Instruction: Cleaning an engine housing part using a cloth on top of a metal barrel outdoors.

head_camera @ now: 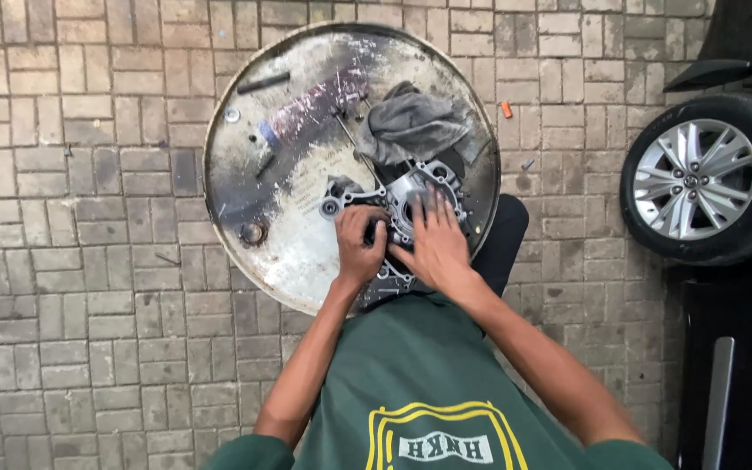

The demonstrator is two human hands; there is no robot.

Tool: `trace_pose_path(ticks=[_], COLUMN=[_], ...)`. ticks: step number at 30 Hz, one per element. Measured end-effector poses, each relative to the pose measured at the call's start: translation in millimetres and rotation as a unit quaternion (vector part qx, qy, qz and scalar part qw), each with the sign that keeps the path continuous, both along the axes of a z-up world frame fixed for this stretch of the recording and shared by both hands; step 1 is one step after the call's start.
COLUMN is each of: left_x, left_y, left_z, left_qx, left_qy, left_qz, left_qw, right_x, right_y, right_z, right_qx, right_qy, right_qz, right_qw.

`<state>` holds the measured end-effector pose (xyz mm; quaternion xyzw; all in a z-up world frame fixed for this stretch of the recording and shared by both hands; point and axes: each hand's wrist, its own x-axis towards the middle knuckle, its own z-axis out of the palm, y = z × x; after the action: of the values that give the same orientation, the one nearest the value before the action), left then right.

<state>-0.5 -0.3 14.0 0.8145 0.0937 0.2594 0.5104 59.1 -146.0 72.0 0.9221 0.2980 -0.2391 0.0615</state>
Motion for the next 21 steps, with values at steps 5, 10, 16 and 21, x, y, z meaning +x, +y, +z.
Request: trace_pose_path(ticks=[5,10,16,21], left_x=[0,0,0,-2], left_y=[0,-1,-1,0], left_z=[-8,-13,-11,-24], left_qx=[0.011,0.014,0.019,0.023], left_qy=[-0.009,-0.015,-0.026,-0.003], left_qz=[-0.005,0.004,0.002,-0.006], left_qw=[1.0,1.0,0.999,1.0], right_x=[-11,-7,-15,-4], right_y=[-9,7,-24,-12], right_z=[15,1,1,-1], right_qx=[-0.01,-0.022,0.053,0.069], right_qy=[0.017,0.015,0.013,0.014], right_qz=[0.001,-0.016,-0.015,-0.019], right_qw=[1.0,1.0,0.998,0.997])
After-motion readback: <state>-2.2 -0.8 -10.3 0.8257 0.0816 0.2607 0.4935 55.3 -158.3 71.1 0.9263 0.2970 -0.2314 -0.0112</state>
